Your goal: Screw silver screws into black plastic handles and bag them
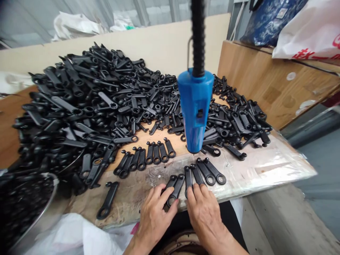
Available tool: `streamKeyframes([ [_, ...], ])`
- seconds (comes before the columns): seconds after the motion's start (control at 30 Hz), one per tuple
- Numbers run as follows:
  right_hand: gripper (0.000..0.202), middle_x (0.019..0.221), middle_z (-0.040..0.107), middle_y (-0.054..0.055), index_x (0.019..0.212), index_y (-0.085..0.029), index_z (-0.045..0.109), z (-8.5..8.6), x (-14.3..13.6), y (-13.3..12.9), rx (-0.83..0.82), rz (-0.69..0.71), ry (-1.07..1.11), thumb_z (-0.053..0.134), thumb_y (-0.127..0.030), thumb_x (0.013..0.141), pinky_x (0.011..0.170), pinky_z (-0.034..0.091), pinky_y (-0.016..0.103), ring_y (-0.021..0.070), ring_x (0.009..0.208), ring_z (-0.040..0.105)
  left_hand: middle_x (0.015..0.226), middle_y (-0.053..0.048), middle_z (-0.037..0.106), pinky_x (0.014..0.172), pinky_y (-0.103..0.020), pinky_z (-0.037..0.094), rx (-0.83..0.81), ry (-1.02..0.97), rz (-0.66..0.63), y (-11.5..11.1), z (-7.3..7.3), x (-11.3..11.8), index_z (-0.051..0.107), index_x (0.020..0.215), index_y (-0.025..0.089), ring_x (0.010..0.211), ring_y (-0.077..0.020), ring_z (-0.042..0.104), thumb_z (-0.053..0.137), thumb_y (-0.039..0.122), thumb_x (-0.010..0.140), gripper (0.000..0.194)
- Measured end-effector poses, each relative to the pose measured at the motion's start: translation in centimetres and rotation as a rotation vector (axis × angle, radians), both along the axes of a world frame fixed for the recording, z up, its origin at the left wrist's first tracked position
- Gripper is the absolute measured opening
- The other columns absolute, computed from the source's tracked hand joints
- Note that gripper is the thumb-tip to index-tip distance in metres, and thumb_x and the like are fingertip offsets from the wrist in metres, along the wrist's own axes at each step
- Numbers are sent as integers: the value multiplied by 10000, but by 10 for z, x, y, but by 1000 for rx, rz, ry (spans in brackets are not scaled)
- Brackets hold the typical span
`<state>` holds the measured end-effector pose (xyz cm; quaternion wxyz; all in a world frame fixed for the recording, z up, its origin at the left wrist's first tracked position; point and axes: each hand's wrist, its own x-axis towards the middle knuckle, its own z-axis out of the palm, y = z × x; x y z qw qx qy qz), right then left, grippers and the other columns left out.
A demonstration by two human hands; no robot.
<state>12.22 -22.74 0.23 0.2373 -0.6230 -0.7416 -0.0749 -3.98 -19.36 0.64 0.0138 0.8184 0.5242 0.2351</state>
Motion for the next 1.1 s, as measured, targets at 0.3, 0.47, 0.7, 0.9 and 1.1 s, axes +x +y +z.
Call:
streamKeyframes([
  [0.3,230,992,620,101,982,-164,613,-11,1,-6,-42,26,11,412,-185,872,774,404,331,240,922,503,1063,-82,606,745,-341,478,78,-11,-28,-14,-3,-11,623,952,214,894,-208,568,537,260,791,187],
  [0.47,251,1027,618,98,978,-162,616,-11,3,-6,2,27,41,385,-193,884,774,405,344,259,967,500,1114,-77,610,829,-390,446,156,-75,-121,-20,-6,-14,630,949,211,1054,-261,530,564,258,786,182],
  [0.7,229,1065,616,84,837,-187,638,-6,7,-4,95,70,55,413,-207,877,773,369,354,269,1015,489,997,-62,646,878,-405,410,182,-121,-226,-25,-21,-26,646,921,202,1024,-239,537,546,130,762,201],
  [0.9,236,1008,636,70,824,-184,632,-12,10,-5,75,137,134,399,-175,863,844,343,398,270,1043,468,992,-66,648,831,-371,434,205,-69,-225,-26,-22,-34,658,933,212,988,-237,544,543,121,743,240],
  [1.1,232,1013,639,54,838,-203,632,-13,12,-4,9,160,150,404,-165,849,862,329,398,270,1061,461,1044,-61,642,805,-330,465,175,61,-220,-33,-17,-40,642,1018,221,986,-233,558,560,121,734,312],
])
